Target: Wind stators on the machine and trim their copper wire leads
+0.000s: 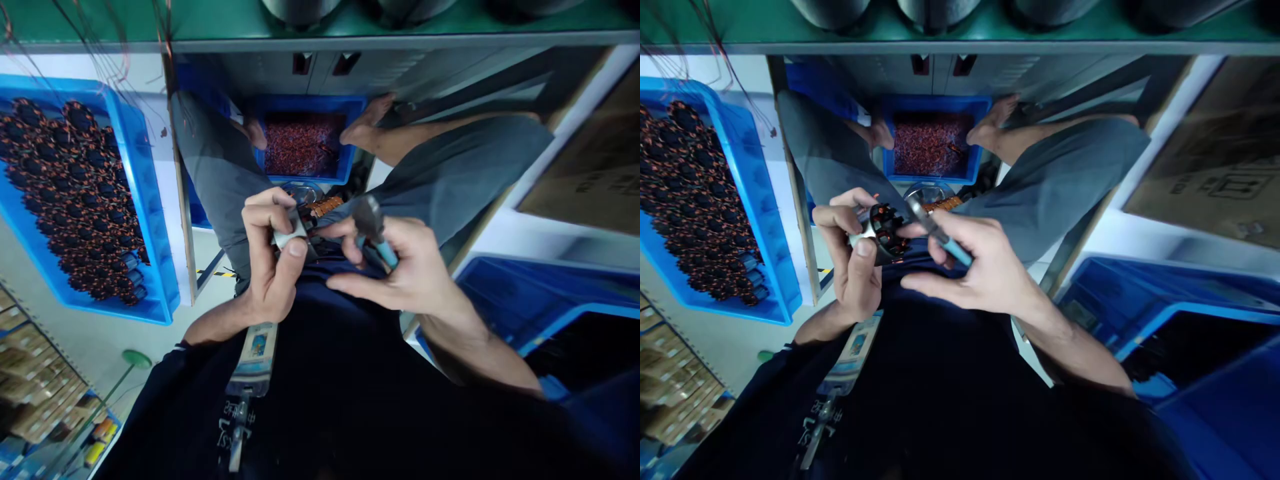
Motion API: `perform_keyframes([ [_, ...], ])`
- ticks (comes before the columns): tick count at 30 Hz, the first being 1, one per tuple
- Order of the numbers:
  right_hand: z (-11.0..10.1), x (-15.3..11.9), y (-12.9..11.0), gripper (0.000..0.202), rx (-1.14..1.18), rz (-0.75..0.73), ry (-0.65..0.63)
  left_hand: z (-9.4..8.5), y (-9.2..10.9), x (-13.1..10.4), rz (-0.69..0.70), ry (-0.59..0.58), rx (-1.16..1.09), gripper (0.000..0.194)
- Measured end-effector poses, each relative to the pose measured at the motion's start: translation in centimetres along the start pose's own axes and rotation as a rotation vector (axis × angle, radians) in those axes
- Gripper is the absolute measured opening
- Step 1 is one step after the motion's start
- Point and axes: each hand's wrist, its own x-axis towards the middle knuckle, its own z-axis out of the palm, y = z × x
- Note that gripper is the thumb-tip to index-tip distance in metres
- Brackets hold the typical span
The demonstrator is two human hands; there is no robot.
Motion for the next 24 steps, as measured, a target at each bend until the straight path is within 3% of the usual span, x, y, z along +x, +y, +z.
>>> perform_keyframes([
  [2,0.8,0.4,0.1,0.025,0.035,-0.086,-0.005,-0.6,-0.1,0.2,0.093,-0.059,0.051,0.019],
  [4,1.5,0.7,0.3,0.029,0.026,-0.17,0.007,-1.2,-0.2,0.3,0.155,-0.066,0.028,0.035],
  [8,1.7,1.6,0.8,0.031,0.01,-0.351,-0.019,-3.1,-0.3,-0.2,0.185,-0.024,-0.074,0.103],
  [10,1.7,2.1,1.0,0.029,0.034,-0.417,-0.079,-4.1,0.0,-0.8,0.191,-0.036,-0.115,0.12],
  [15,3.2,3.5,0.7,0.03,0.079,-0.449,-0.256,-5.2,0.9,-2.5,0.209,0.062,-0.014,0.093],
  [17,4.0,3.8,0.3,0.019,0.063,-0.406,-0.309,-6.4,1.0,-3.4,0.176,0.106,0.043,0.083],
  [18,4.3,3.8,0.2,0.012,0.043,-0.379,-0.322,-7.5,1.0,-4.1,0.152,0.128,0.08,0.08],
  [20,4.6,3.8,0.2,0.029,-0.011,-0.328,-0.318,-11.0,1.3,-6.1,0.09,0.19,0.209,0.076],
  [22,4.6,3.7,0.6,0.046,-0.048,-0.288,-0.28,-15.9,2.3,-8.6,0.005,0.294,0.448,0.073],
  [24,4.4,3.4,1.4,0.043,-0.094,-0.231,-0.221,-21.4,3.6,-11.3,-0.148,0.423,0.805,0.067],
])
